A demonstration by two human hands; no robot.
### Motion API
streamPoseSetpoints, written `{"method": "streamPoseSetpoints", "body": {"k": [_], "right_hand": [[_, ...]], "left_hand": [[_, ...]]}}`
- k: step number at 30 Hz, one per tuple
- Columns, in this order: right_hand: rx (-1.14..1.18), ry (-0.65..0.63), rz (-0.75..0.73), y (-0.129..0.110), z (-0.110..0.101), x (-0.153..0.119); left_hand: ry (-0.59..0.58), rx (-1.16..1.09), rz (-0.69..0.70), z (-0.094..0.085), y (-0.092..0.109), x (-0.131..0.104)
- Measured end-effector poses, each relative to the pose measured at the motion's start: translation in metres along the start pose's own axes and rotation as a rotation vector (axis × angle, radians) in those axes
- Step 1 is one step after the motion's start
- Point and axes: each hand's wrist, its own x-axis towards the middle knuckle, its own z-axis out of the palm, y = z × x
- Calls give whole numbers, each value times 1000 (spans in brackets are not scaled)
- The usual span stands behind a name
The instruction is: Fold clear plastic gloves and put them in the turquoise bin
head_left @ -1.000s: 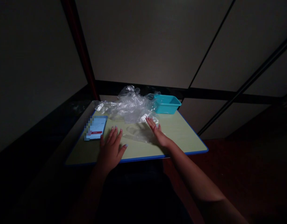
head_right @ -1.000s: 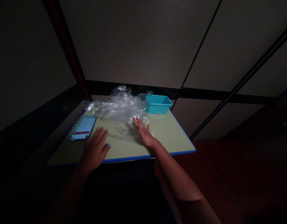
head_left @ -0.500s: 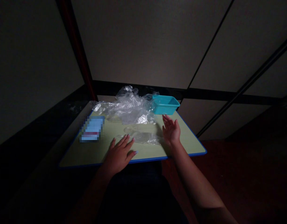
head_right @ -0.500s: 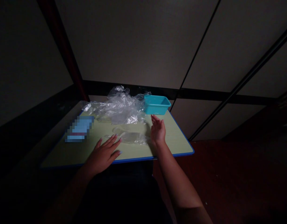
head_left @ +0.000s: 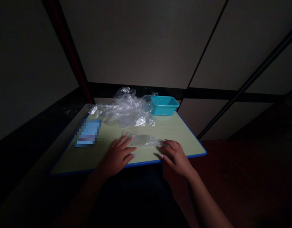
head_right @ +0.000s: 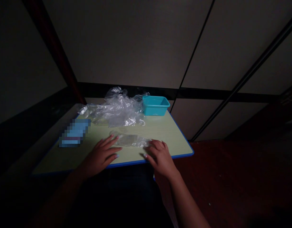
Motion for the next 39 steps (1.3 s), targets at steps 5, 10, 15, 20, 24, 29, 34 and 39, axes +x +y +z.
{"method": "streamPoseSetpoints", "body": {"k": [5,10,15,20,24,29,34,39], "right_hand": [[-69,-86,51,-2,8,-4],[-66,-79,61,5,9,7],[57,63,-11,11,-11,22],[408,265,-64,13,-30,47],[732,317,71,16,-27,67],[1013,343,219,23,-16,83],[1033,353,278,31,-7,86],[1033,378,341,40,-4,84]], "left_hand": [[-46,20,1,7,1,3],[-87,40,-35,10,0,10],[-54,38,-27,7,0,16],[127,-56,5,4,-7,27],[252,-207,56,-4,-17,31],[316,-459,-109,-6,-25,30],[280,-621,-296,5,-31,37],[219,-564,-278,1,-39,47]]}}
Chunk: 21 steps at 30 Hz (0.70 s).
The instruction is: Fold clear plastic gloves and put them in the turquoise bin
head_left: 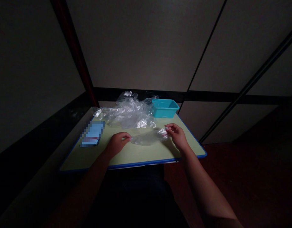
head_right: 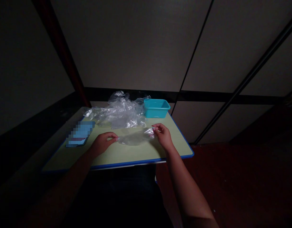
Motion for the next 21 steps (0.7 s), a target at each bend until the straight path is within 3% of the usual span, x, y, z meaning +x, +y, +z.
{"method": "streamPoseSetpoints", "body": {"k": [3,6,14,21], "right_hand": [[77,23,21,-3,-2,-1],[160,-46,66,-10,-1,-4],[-33,-178,7,-15,0,-8],[-163,-159,-44,-7,-4,3]], "left_hand": [[-14,3,10,-8,2,4],[-20,-49,39,-9,6,4],[-145,153,184,12,8,11],[-134,258,164,-11,1,17]]}}
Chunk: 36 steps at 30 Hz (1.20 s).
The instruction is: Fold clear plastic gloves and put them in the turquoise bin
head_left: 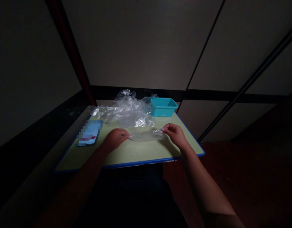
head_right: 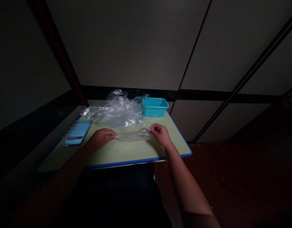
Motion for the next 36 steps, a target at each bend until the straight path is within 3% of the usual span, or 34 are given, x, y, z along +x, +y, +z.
{"method": "streamPoseSetpoints", "body": {"k": [5,10,13,17,21,25,31,36], "right_hand": [[-184,9,-128,-1,11,12],[-377,-63,-467,-10,15,3],[-562,-168,-570,-4,13,-11],[-751,-261,-599,11,11,-30],[-899,-292,-593,14,8,-46],[-872,-325,-567,5,1,-59],[-818,-86,-226,11,-1,-56],[-833,-117,-48,16,15,-43]], "left_hand": [[-9,151,33,-25,-10,-3],[138,379,169,-47,-4,-25],[146,467,185,-44,-1,-46],[116,498,182,-26,-8,-70],[34,507,149,-18,-17,-80],[-47,474,101,-21,-17,-87],[12,386,34,-16,-5,-81],[38,277,61,0,16,-54]]}}
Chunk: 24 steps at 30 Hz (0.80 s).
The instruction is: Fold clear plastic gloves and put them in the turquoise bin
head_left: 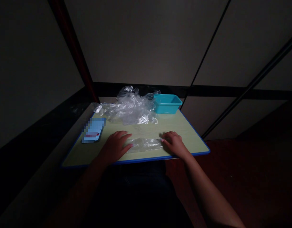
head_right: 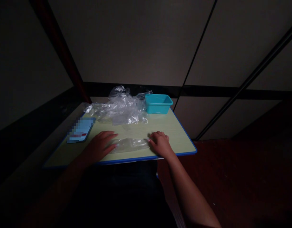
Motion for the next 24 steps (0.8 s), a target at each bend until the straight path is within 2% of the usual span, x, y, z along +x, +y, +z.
{"method": "streamPoseSetpoints", "body": {"k": [4,7,12,17,20,24], "right_hand": [[-9,-52,6,-11,2,4],[5,-65,-21,-14,0,9],[37,-69,-59,-8,-6,26],[34,-179,-106,0,-6,44],[47,-224,-155,2,0,46],[60,-195,-209,4,9,42]], "left_hand": [[-4,-72,-2,14,11,19],[-3,7,-48,21,15,23],[4,141,-92,17,25,11],[-15,111,-37,15,26,-3],[-24,102,-33,20,22,-8],[-39,108,-33,25,18,-10]]}}
